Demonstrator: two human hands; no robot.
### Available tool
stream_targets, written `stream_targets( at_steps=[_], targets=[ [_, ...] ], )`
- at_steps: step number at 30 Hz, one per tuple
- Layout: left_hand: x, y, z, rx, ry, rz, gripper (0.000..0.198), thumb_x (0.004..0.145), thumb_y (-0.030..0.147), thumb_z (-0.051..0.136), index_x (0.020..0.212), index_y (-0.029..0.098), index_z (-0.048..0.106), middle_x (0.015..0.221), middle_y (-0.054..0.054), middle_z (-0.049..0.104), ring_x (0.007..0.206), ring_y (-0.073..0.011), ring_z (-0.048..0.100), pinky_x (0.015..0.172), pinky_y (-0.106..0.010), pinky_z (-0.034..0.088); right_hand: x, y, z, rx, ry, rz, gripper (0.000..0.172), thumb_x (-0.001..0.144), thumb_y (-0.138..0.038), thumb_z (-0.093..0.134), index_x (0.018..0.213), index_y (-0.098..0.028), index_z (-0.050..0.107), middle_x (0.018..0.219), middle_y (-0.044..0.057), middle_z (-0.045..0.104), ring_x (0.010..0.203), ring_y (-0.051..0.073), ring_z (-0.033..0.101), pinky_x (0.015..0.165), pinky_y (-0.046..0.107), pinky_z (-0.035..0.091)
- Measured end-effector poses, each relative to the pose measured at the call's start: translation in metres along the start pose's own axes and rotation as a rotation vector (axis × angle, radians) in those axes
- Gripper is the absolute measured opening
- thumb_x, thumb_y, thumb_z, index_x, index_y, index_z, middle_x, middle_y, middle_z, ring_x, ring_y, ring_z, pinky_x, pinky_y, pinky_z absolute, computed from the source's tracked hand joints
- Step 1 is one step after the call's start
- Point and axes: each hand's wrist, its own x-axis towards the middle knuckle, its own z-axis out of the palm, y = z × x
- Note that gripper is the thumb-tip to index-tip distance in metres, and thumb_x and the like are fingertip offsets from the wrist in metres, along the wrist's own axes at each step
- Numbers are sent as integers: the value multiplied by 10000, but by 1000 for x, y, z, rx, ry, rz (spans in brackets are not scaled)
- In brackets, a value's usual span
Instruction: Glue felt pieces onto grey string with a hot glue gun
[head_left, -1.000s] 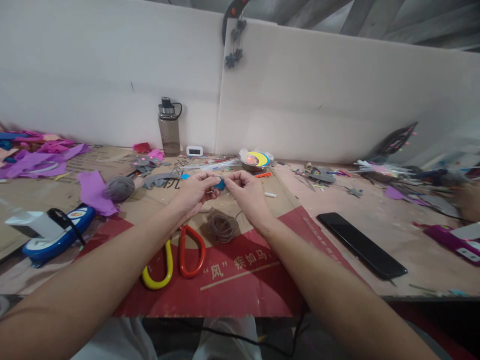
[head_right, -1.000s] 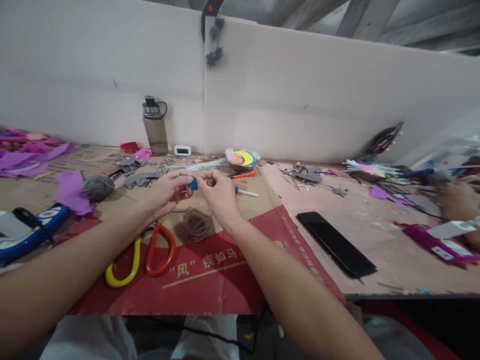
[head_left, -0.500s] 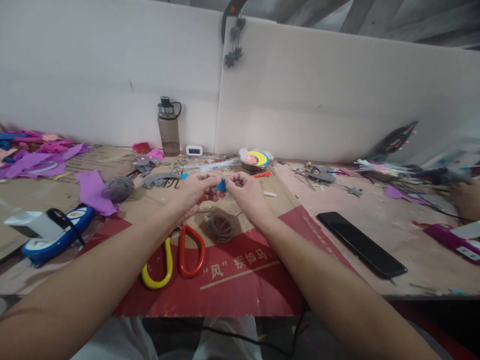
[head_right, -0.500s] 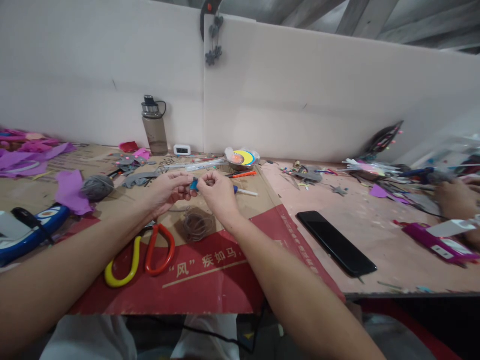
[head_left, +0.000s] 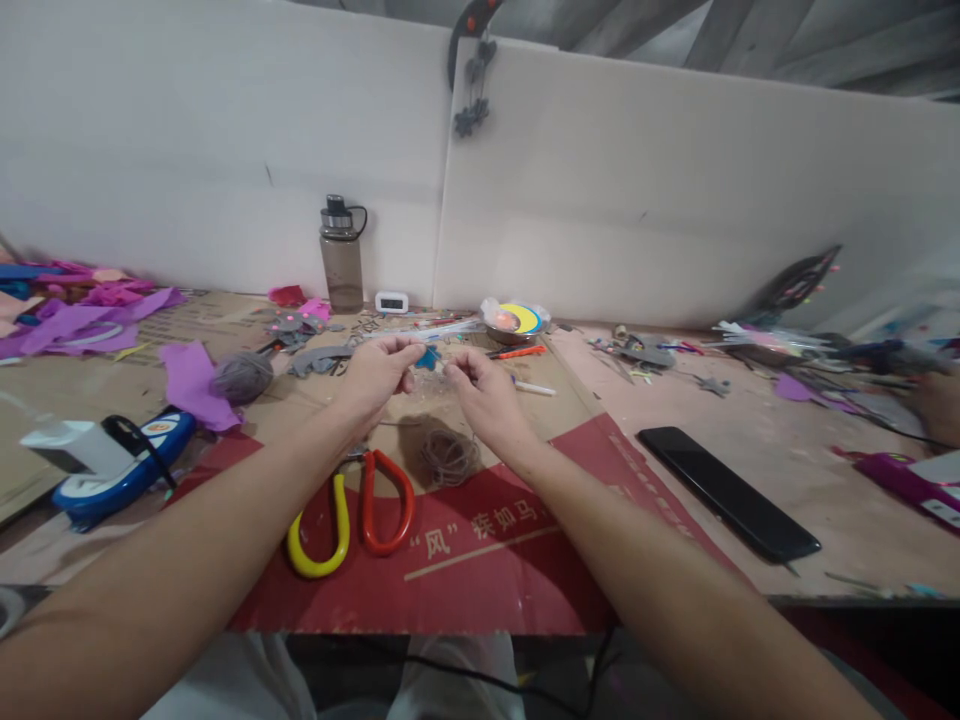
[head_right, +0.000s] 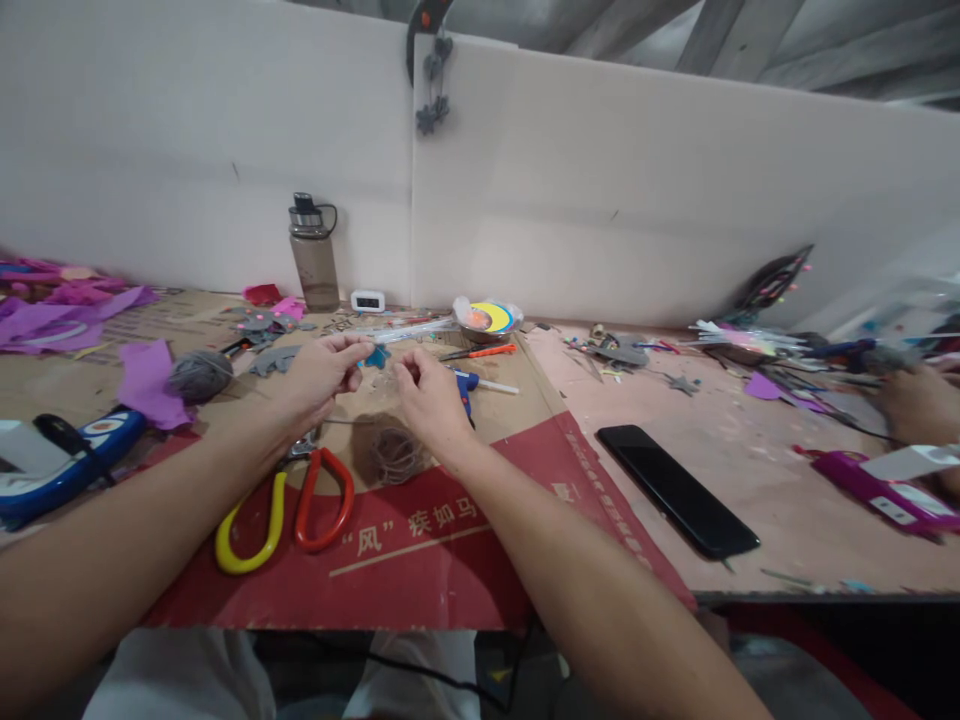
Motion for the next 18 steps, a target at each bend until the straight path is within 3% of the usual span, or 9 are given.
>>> stream_targets(
  at_steps=[5,12,15,18],
  targets=[
    [9,2,-11,-143,88,-37,123,707,211,645,747,146,548,652,5,603,502,-95,607,410,-161,384,-7,0,3,-57,-152,-67,157,832,-279,452,755,-179,546,664,-27,515,634,109,449,615,230,338],
    [33,-4,-43,-334,244,-66,66,736,122,604,728,122,539,698,-52,636,591,-155,661,490,-215,490,-18,-13,6,-159,-413,-197,186,858,-209,451,894,-181,632,839,28,650,776,132,559,732,246,390],
    [45,-5,-57,-432,327,-119,10,761,107,561,755,113,555,678,-67,650,561,-138,646,456,-189,477,-21,-20,5,-127,-525,-254,193,851,-177,466,919,-183,647,899,34,669,840,134,579,770,246,397],
    [54,-1,-71,-515,399,-114,67,789,93,513,748,104,565,655,-65,650,550,-103,626,491,-166,491,-23,-28,3,-37,-593,-222,180,843,-204,489,926,-185,648,858,21,665,763,120,574,718,237,407]
  ],
)
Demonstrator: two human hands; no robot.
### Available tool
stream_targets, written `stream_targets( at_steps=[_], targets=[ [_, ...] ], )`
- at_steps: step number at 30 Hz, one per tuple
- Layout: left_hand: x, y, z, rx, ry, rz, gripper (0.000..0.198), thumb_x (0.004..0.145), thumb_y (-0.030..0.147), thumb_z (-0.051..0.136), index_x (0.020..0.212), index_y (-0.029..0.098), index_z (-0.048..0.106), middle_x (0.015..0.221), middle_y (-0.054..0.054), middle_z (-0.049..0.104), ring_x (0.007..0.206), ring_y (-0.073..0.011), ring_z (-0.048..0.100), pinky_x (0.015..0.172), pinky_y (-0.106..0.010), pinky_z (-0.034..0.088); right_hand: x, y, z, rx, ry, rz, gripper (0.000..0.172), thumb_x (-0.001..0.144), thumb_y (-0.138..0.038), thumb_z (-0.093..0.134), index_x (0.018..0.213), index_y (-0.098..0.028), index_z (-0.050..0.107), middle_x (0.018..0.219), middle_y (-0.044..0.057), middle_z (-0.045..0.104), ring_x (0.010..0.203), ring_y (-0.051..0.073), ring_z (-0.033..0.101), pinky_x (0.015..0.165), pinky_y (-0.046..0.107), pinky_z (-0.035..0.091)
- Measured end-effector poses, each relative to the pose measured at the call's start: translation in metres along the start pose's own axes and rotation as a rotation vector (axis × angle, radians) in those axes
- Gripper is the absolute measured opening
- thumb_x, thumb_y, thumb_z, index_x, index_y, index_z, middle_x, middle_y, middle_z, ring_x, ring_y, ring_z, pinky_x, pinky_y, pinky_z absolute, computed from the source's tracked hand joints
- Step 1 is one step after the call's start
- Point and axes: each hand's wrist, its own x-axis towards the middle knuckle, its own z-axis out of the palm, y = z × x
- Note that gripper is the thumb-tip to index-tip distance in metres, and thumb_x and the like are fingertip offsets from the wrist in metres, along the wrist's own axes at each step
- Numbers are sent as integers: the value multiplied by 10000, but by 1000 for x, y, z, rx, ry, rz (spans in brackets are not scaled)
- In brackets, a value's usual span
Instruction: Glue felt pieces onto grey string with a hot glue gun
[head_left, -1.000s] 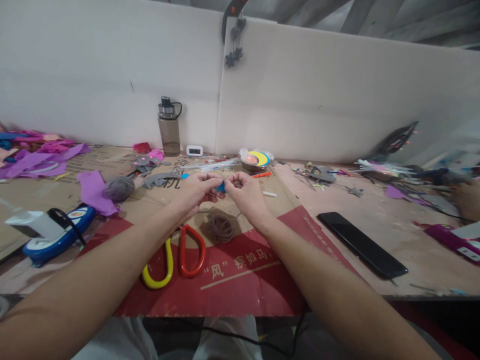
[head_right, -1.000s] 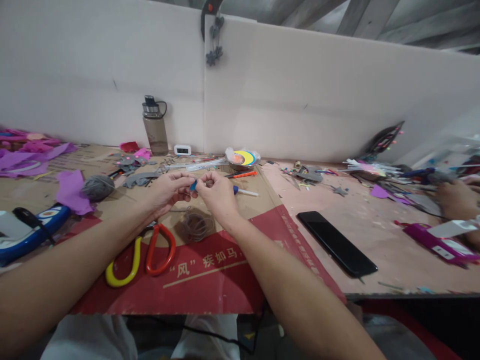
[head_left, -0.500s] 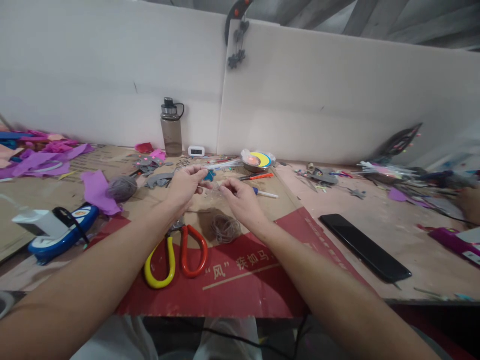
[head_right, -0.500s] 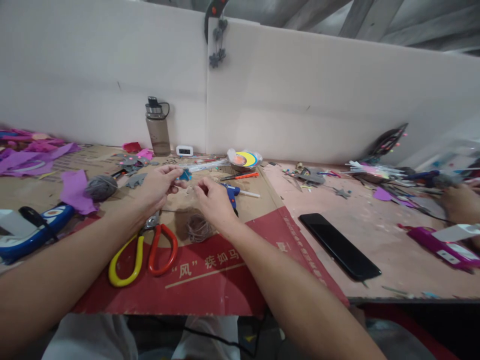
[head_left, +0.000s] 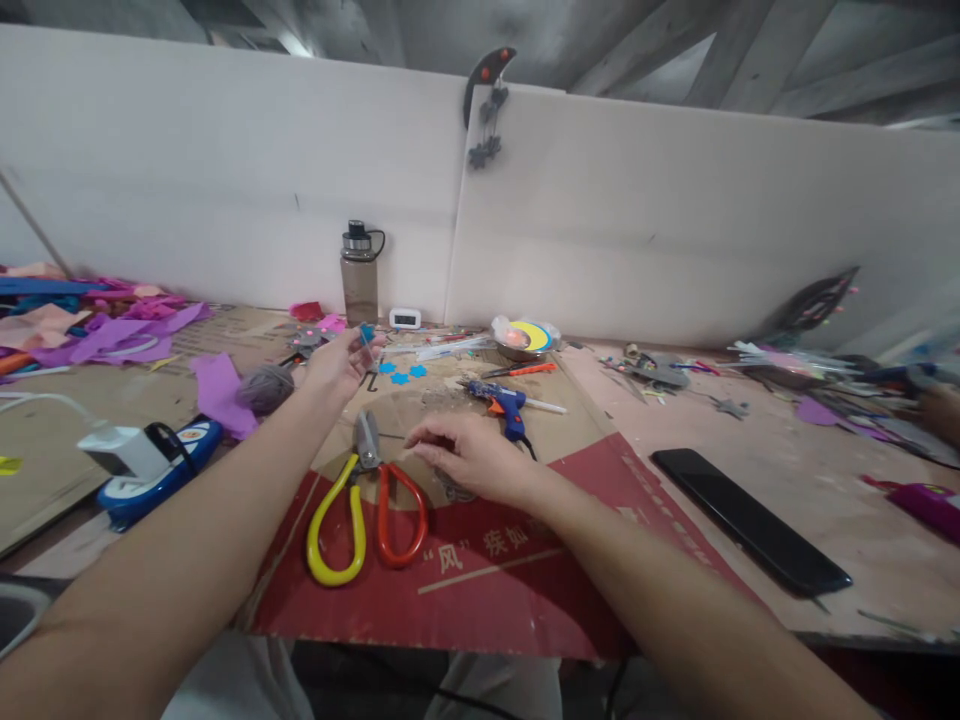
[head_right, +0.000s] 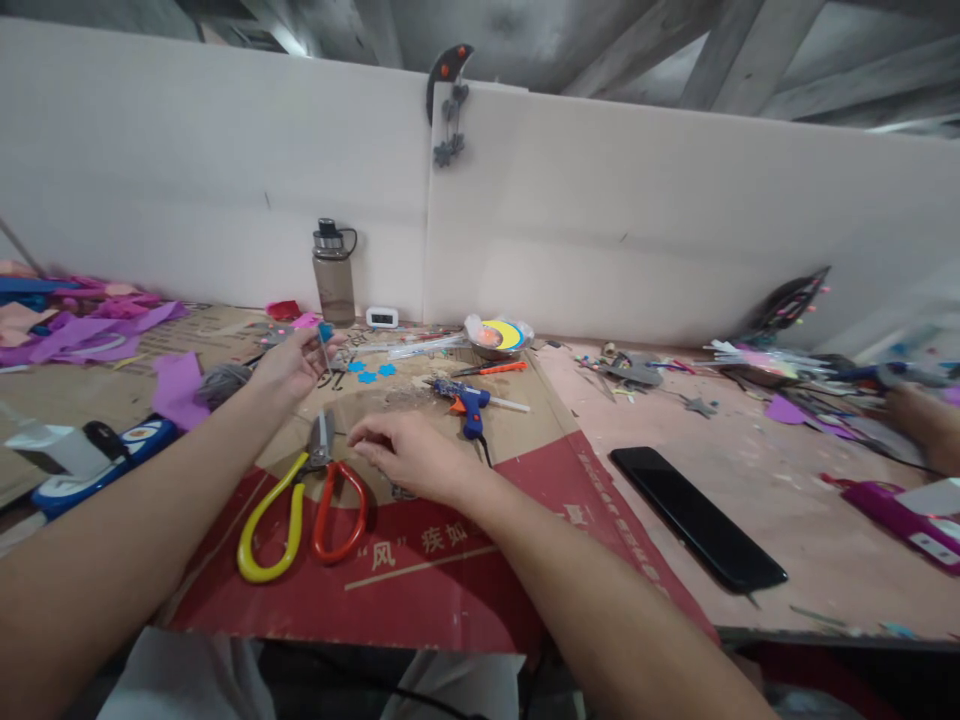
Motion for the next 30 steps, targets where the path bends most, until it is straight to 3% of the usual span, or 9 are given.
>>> stream_targets(
  at_steps=[5,9,11,13,17,20,24,30],
  targets=[
    [17,17,-15,-149,96,82,70,808,111,514,751,127,552,654,-37,641,612,-96,632,513,-146,490,-3,-18,-16,324,75,110,171,821,-305,524,853,-177,632,728,-3,613,681,108,554,643,227,421],
    [31,17,-30,-179,162,85,56,812,110,513,769,127,546,666,-35,631,599,-85,612,556,-165,509,-11,-32,-38,483,173,60,199,829,-363,514,856,-206,633,705,-12,604,705,109,565,732,261,446],
    [36,14,-34,-183,212,83,54,810,111,515,765,131,536,654,-27,621,594,-83,608,558,-166,512,-16,-37,-47,489,155,37,231,842,-385,495,880,-212,644,705,-6,600,702,114,564,735,271,453],
    [38,12,-35,-177,214,71,68,811,106,503,758,131,537,651,-29,621,605,-91,613,548,-166,513,-19,-42,-53,455,11,13,259,855,-386,481,907,-205,659,712,2,605,696,117,562,725,271,456],
    [35,12,-35,-154,171,49,87,792,74,492,754,122,554,657,-43,638,609,-98,625,547,-161,516,-20,-50,-52,317,-468,-34,264,864,-337,483,915,-178,689,811,24,651,754,116,574,736,241,448],
    [35,15,-36,-147,181,56,78,782,71,498,770,120,558,646,-42,639,588,-91,624,558,-155,516,-18,-55,-52,267,-645,-58,262,862,-319,495,938,-172,698,849,35,673,794,120,588,756,221,444],
    [35,16,-37,-152,185,100,73,780,71,507,771,121,560,621,-31,635,565,-87,622,568,-166,523,-20,-53,-66,262,-733,-54,286,830,-348,550,1006,-175,693,960,61,687,895,148,608,832,241,431],
    [14,12,-20,-96,45,99,51,757,79,544,743,105,585,665,-62,663,585,-133,651,546,-208,533,-22,-29,-86,115,-617,152,328,825,-410,526,996,-192,700,976,46,699,899,155,626,808,242,441]
  ],
)
